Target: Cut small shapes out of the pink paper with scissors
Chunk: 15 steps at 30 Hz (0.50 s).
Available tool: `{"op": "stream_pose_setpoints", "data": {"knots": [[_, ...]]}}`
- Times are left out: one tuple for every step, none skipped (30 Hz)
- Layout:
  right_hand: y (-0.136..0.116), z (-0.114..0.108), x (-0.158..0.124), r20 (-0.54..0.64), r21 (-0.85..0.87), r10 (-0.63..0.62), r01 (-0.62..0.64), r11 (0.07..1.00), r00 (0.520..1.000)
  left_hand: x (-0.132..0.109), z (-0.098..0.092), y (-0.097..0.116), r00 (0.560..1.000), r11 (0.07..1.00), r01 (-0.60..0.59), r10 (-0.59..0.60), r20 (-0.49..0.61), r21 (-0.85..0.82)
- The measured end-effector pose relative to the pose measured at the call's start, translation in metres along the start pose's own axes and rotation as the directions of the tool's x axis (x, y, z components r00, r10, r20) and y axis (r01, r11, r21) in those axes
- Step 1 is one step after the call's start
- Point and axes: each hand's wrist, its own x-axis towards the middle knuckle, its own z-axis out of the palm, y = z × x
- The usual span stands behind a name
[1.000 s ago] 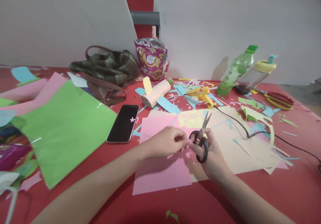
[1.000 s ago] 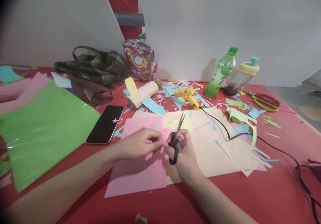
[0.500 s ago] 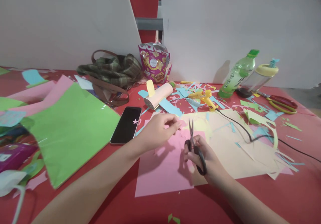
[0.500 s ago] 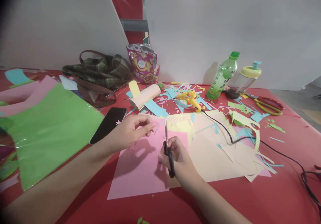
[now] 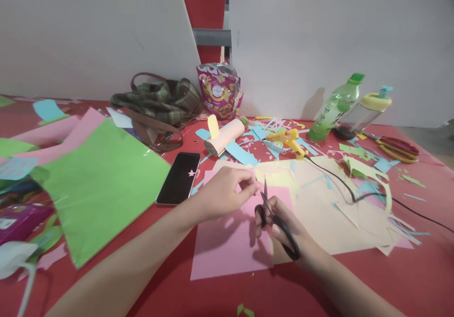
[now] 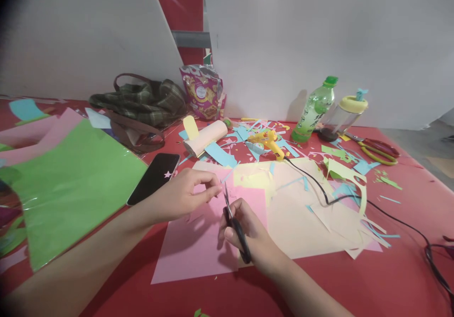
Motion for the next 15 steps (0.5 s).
{"op": "stream_pose_setpoints", "data": {"knots": [[0.000, 0.000, 0.000, 0.005, 0.003, -0.001, 0.001, 1.000, 1.000, 0.000, 0.000, 0.000, 1.000, 1.000, 0.001, -0.001, 0.000, 0.003], [0.000, 0.000, 0.000, 0.007, 0.008, -0.003, 0.003, 1.000, 1.000, 0.000, 0.000, 0.000, 1.000, 1.000, 0.004, -0.004, 0.000, 0.005], [0.001, 0.000, 0.000, 0.008, 0.013, -0.004, 0.004, 1.000, 1.000, 0.000, 0.000, 0.000, 1.000, 1.000, 0.006, -0.006, 0.002, 0.005], [0.000, 0.000, 0.000, 0.007, 0.017, -0.003, 0.003, 1.000, 1.000, 0.000, 0.000, 0.000, 1.000, 1.000, 0.008, -0.008, 0.005, 0.004], [0.000, 0.001, -0.001, 0.005, 0.020, 0.000, 0.000, 1.000, 1.000, 0.000, 0.000, 0.000, 1.000, 1.000, 0.008, -0.008, 0.003, 0.002], [-0.002, 0.001, -0.001, 0.004, 0.024, 0.008, -0.008, 1.000, 1.000, 0.000, 0.001, 0.000, 1.000, 1.000, 0.005, -0.005, 0.005, -0.001], [-0.004, 0.002, -0.001, -0.001, 0.027, 0.020, -0.020, 0.999, 1.000, -0.001, 0.001, 0.000, 1.000, 1.000, 0.002, -0.002, 0.005, -0.003], [-0.006, 0.004, -0.001, -0.002, 0.032, 0.023, -0.023, 0.999, 1.000, -0.001, 0.001, 0.000, 1.000, 1.000, -0.003, 0.003, 0.003, -0.005], [-0.009, 0.005, -0.002, -0.003, 0.026, 0.060, -0.060, 0.998, 0.998, -0.001, 0.001, 0.000, 1.000, 1.000, -0.006, 0.006, 0.001, -0.005], [-0.011, 0.006, -0.002, -0.012, 0.026, 0.070, -0.069, 0.997, 0.997, -0.001, 0.001, 0.000, 1.000, 1.000, -0.009, 0.009, 0.000, -0.003], [-0.014, 0.007, -0.002, -0.015, 0.031, 0.073, -0.072, 0.997, 0.997, -0.001, 0.001, 0.000, 1.000, 1.000, -0.010, 0.010, 0.000, 0.000], [-0.015, 0.008, -0.002, -0.017, 0.033, 0.075, -0.075, 0.997, 0.997, -0.001, 0.001, 0.000, 1.000, 1.000, -0.009, 0.009, -0.001, 0.006], [-0.016, 0.009, -0.002, -0.020, 0.034, 0.074, -0.073, 0.997, 0.997, -0.001, 0.001, -0.001, 1.000, 1.000, -0.007, 0.007, -0.002, 0.013], [-0.015, 0.008, -0.001, -0.021, 0.033, 0.076, -0.075, 0.997, 0.997, -0.001, 0.002, -0.001, 1.000, 1.000, -0.007, 0.007, -0.002, 0.021], [-0.014, 0.008, -0.001, -0.024, 0.031, 0.078, -0.078, 0.997, 0.997, -0.001, 0.002, -0.001, 1.000, 1.000, -0.007, 0.007, -0.002, 0.029]]}}
